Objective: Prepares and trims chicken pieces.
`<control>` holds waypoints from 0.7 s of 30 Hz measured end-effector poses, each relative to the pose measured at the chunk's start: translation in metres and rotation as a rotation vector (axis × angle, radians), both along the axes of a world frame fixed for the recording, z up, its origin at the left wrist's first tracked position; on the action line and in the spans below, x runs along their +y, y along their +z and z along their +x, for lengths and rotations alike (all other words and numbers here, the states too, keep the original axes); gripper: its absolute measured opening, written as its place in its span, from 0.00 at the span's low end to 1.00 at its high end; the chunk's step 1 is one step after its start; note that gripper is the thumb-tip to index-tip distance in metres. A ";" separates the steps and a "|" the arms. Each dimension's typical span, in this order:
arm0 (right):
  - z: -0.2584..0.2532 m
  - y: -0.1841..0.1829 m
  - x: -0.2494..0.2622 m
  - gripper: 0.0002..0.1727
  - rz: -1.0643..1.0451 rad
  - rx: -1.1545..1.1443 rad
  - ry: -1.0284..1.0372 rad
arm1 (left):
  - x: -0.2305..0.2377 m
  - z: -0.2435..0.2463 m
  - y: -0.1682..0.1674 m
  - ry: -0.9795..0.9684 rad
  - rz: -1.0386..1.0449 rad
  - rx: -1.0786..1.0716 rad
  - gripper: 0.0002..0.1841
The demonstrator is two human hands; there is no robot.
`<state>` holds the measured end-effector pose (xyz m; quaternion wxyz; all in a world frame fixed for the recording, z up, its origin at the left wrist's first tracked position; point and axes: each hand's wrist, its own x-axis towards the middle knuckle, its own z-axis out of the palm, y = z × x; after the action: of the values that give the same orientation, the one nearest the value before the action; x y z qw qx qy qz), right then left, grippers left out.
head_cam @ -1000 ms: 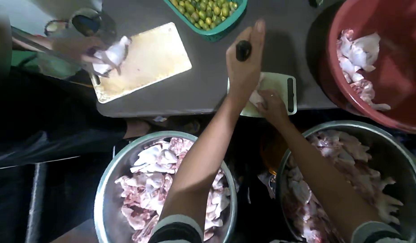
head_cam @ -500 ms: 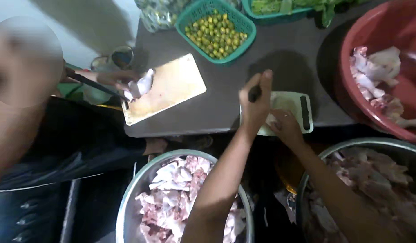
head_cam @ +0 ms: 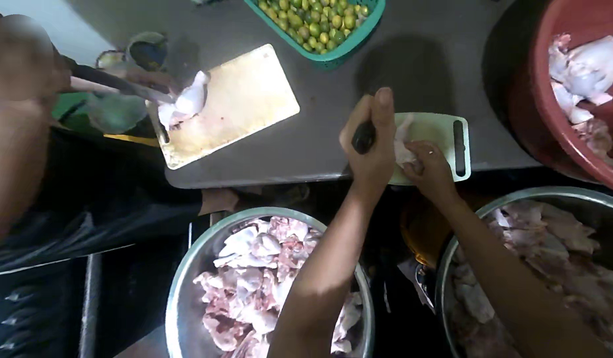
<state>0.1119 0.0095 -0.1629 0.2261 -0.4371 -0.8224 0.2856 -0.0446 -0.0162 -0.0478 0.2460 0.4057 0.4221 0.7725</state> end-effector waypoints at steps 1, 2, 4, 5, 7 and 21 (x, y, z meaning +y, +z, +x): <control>-0.001 0.001 0.000 0.24 0.001 -0.007 -0.013 | -0.008 0.001 0.004 0.020 0.023 -0.002 0.17; -0.002 0.001 -0.001 0.24 0.014 -0.011 -0.029 | -0.015 0.001 0.009 0.039 0.056 -0.010 0.17; -0.007 0.000 -0.006 0.23 0.032 -0.018 -0.069 | -0.026 0.001 0.025 0.066 0.126 -0.022 0.19; -0.010 0.002 -0.008 0.24 0.017 -0.028 -0.087 | -0.028 0.002 0.035 0.085 0.150 -0.038 0.20; -0.011 0.010 -0.007 0.25 -0.065 -0.042 -0.079 | -0.029 0.007 0.046 0.104 0.170 -0.050 0.21; 0.021 0.000 -0.003 0.27 -0.203 0.157 -0.118 | -0.032 0.018 0.063 0.061 0.142 -0.086 0.20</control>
<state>0.1328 0.0062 -0.1628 0.2606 -0.4816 -0.7419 0.3869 -0.0261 -0.0477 0.0155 0.2108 0.3757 0.3674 0.8242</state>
